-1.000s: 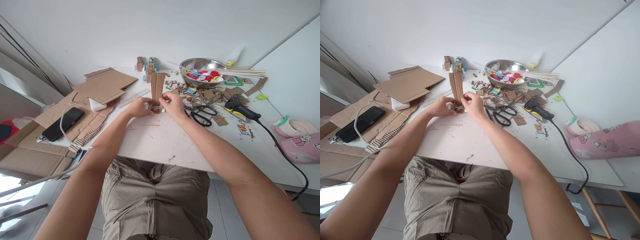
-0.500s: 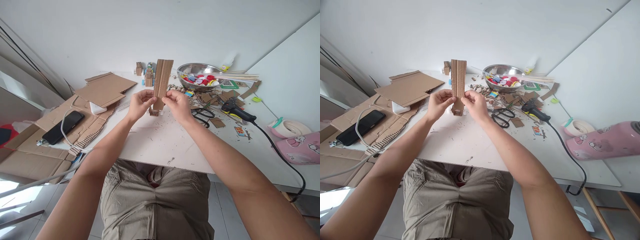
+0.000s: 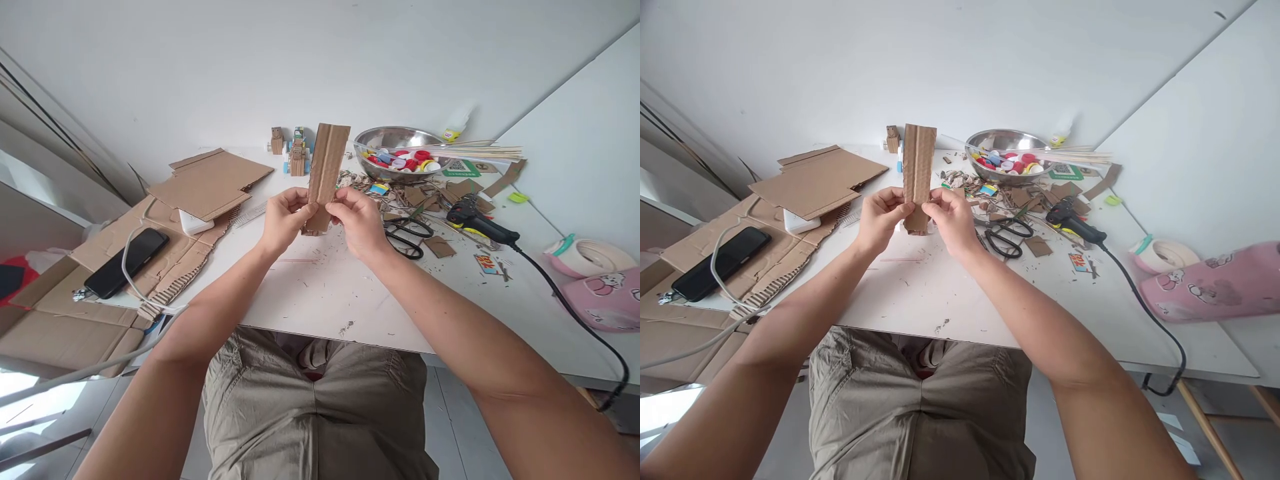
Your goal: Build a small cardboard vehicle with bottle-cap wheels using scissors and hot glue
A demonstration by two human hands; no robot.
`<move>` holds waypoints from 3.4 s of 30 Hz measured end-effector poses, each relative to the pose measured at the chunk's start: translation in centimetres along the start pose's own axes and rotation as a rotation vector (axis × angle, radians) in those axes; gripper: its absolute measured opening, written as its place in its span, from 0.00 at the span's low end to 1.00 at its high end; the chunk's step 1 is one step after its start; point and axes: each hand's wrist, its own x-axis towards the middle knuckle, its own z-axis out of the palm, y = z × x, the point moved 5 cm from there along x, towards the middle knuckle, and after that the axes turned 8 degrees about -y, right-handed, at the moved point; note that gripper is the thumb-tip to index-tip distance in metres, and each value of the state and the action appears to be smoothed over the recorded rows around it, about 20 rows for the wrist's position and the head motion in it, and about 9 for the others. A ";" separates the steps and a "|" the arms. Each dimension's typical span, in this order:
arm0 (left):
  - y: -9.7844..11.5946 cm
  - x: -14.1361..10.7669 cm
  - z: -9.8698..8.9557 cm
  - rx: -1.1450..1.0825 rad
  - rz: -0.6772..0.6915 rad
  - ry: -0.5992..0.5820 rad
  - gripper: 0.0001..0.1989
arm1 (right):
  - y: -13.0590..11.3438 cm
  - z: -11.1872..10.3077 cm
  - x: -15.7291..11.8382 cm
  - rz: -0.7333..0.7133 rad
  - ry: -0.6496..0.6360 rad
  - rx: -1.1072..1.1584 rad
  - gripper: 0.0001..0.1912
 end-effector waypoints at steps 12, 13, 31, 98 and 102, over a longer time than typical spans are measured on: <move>0.8 -0.8 0.7 -0.020 -0.037 0.133 0.18 | -0.5 0.7 -0.4 -0.032 -0.016 0.028 0.11; 0.7 -0.8 0.7 -0.020 -0.043 0.142 0.18 | -0.5 0.7 -0.4 -0.031 -0.011 0.026 0.11; -0.7 -1.7 1.3 -0.100 -0.187 0.198 0.11 | 0.2 0.8 -1.3 0.116 0.044 0.125 0.11; 0.7 -2.2 1.9 0.003 -0.228 -0.105 0.22 | -1.5 -1.2 -1.5 0.028 -0.103 0.034 0.28; 1.0 -2.3 1.6 -0.031 -0.178 -0.017 0.24 | -1.7 -1.4 -1.5 0.020 -0.075 -0.027 0.28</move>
